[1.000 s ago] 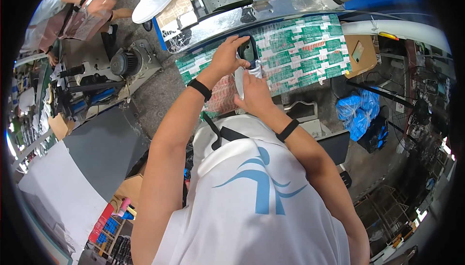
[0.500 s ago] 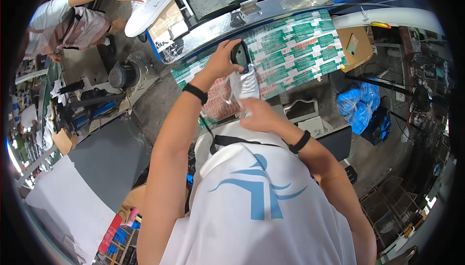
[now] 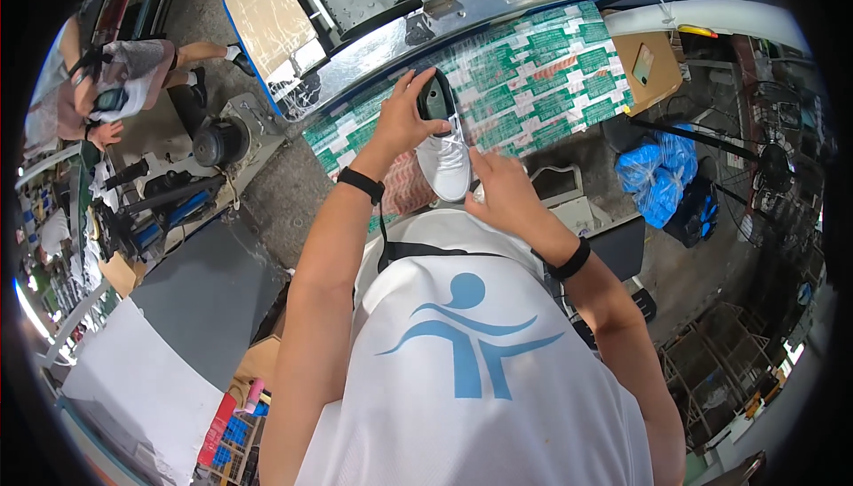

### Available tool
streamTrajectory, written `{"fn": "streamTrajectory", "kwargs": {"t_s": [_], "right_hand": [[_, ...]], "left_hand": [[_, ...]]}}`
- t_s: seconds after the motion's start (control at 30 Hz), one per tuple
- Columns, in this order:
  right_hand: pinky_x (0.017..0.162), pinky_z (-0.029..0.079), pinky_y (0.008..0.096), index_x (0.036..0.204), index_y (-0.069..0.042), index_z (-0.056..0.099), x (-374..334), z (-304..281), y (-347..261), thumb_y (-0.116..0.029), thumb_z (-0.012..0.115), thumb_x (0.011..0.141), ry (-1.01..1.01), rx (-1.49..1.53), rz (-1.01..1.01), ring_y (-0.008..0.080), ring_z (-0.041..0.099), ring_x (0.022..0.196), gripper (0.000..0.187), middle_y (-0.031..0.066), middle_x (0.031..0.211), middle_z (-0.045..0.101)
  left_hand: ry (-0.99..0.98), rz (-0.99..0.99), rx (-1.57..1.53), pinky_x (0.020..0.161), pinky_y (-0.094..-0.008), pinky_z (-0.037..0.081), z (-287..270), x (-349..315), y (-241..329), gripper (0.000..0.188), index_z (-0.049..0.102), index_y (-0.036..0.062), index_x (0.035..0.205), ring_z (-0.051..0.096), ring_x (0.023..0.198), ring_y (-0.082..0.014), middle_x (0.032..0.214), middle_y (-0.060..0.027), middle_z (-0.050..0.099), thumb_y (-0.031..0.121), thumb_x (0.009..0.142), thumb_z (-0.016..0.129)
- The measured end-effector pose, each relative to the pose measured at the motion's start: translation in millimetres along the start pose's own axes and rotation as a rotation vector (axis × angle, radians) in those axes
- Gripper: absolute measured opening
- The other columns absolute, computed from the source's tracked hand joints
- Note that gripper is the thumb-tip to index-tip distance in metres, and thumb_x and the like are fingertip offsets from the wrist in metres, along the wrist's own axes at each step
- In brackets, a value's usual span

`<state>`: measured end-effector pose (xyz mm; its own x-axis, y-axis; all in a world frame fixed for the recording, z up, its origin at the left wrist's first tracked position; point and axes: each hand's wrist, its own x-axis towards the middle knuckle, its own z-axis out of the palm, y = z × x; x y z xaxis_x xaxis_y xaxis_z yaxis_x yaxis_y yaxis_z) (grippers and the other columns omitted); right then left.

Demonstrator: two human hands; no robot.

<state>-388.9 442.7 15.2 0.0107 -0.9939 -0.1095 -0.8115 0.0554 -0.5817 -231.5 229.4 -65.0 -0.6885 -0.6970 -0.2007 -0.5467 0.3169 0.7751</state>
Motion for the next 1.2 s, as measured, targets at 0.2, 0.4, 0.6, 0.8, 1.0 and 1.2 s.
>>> {"fn": "streamTrajectory", "kwargs": {"t_s": [0.2,0.4,0.6,0.8,1.0,1.2], "right_hand": [[0.091,0.052,0.0540,0.140,0.012,0.058,21,11,35,-0.025,0.080,0.081,0.059,-0.037,0.009,0.0439,0.068,0.100,0.073,0.0260,0.107,0.069],[0.092,0.053,0.0534,0.142,0.013,0.058,-8,-25,-12,-0.027,0.078,0.084,-0.109,0.017,0.098,0.0425,0.068,0.101,0.073,0.0255,0.109,0.069],[0.094,0.051,0.0537,0.141,0.013,0.059,0,-11,-9,-0.026,0.076,0.081,-0.096,0.077,0.149,0.0408,0.068,0.101,0.074,0.0239,0.107,0.069],[0.094,0.050,0.0500,0.141,0.013,0.060,3,-3,14,-0.020,0.073,0.077,-0.123,-0.089,0.022,0.0385,0.068,0.102,0.072,0.0219,0.106,0.069],[0.093,0.050,0.0519,0.141,0.013,0.057,2,1,25,-0.018,0.072,0.078,-0.148,-0.118,-0.033,0.0411,0.066,0.101,0.072,0.0225,0.108,0.068],[0.093,0.049,0.0518,0.138,0.010,0.059,-28,-46,23,-0.014,0.070,0.078,-0.147,-0.187,-0.025,0.0411,0.066,0.101,0.065,0.0234,0.110,0.069]], "left_hand": [[-0.022,0.015,-0.055,0.117,-0.0495,0.052,-6,4,-2,0.110,0.052,0.0255,0.161,0.055,0.146,-0.0482,0.168,-0.0284,0.042,0.027,0.065,0.105],[-0.105,0.126,-0.057,0.117,-0.0511,0.051,-2,-3,-3,0.110,0.052,0.0258,0.159,0.055,0.145,-0.0499,0.166,-0.0285,0.045,0.034,0.063,0.105],[-0.234,0.028,-0.139,0.118,-0.0459,0.049,1,25,5,0.109,0.052,0.0095,0.157,0.054,0.147,-0.0443,0.163,-0.0282,0.049,0.039,0.065,0.102],[-0.024,0.087,-0.034,0.109,-0.0460,0.053,42,59,-5,0.072,0.067,0.0003,0.129,0.065,0.127,-0.0419,0.132,-0.0254,0.068,0.035,0.072,0.094],[0.053,0.134,0.003,0.114,-0.0502,0.048,32,21,14,0.050,0.070,0.0039,0.122,0.061,0.128,-0.0444,0.131,-0.0215,0.068,0.018,0.076,0.081],[0.265,0.090,0.081,0.100,-0.0487,0.055,1,-23,-18,0.047,0.069,0.0005,0.122,0.067,0.115,-0.0428,0.122,-0.0236,0.068,0.014,0.078,0.078]]}}
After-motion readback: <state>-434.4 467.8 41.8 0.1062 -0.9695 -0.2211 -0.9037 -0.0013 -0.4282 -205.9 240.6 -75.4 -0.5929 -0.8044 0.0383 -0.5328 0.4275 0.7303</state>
